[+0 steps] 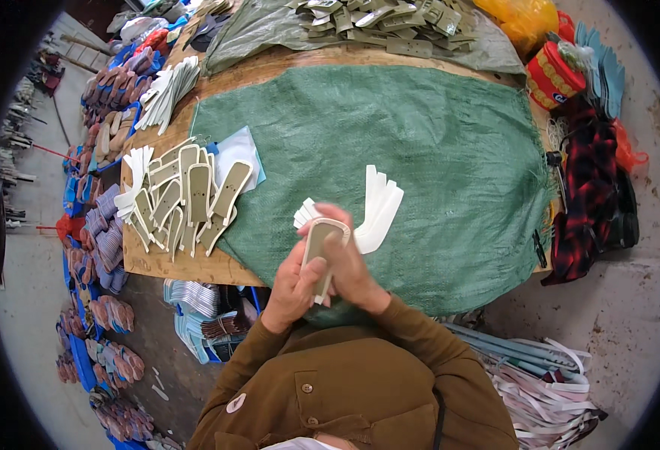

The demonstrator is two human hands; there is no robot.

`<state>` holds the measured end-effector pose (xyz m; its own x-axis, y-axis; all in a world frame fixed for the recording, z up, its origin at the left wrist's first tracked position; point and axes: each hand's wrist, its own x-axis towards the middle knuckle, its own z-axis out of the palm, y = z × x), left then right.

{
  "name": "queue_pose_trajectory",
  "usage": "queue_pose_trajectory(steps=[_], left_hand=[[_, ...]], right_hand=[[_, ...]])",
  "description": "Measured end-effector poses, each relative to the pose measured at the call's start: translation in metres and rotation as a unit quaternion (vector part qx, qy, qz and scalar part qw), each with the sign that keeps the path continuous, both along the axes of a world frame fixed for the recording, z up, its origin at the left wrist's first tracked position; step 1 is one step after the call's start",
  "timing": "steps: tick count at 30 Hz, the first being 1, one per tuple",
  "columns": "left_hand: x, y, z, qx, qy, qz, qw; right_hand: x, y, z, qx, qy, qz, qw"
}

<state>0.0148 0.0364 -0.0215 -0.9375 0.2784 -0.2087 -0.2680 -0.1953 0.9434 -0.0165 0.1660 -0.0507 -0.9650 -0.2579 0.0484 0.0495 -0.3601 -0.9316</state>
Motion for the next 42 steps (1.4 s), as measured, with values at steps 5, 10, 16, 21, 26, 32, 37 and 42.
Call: queue_pose_trajectory(steps=[5, 10, 16, 21, 26, 32, 37, 42], left_hand=[[0.002, -0.004, 0.002, 0.138, -0.15, -0.028, 0.979], [0.005, -0.01, -0.021, 0.44, -0.258, -0.13, 0.85], [0.007, -0.014, 0.008, 0.147, -0.203, -0.124, 0.96], [0.009, -0.02, 0.001, 0.139, -0.207, -0.124, 0.96], [0.009, -0.017, 0.006, 0.128, -0.189, -0.114, 0.967], [0.013, -0.014, -0.001, 0.114, -0.178, -0.091, 0.973], [0.016, -0.011, -0.007, 0.103, -0.177, -0.059, 0.977], [0.012, -0.011, -0.003, 0.109, -0.162, -0.058, 0.979]], right_hand=[[0.003, 0.005, 0.013, -0.063, -0.031, 0.082, 0.994], [-0.014, 0.039, 0.005, -0.028, -0.097, 0.089, 0.991], [-0.012, 0.033, 0.034, 0.107, -0.157, 0.131, 0.973], [-0.002, 0.028, 0.034, 0.046, -0.183, 0.145, 0.971], [-0.01, 0.034, 0.029, 0.082, -0.104, 0.132, 0.982], [-0.018, 0.043, 0.031, 0.178, -0.109, 0.159, 0.965], [0.005, 0.03, 0.019, 0.018, -0.146, 0.104, 0.984], [0.002, 0.024, 0.026, 0.007, -0.135, 0.103, 0.985]])
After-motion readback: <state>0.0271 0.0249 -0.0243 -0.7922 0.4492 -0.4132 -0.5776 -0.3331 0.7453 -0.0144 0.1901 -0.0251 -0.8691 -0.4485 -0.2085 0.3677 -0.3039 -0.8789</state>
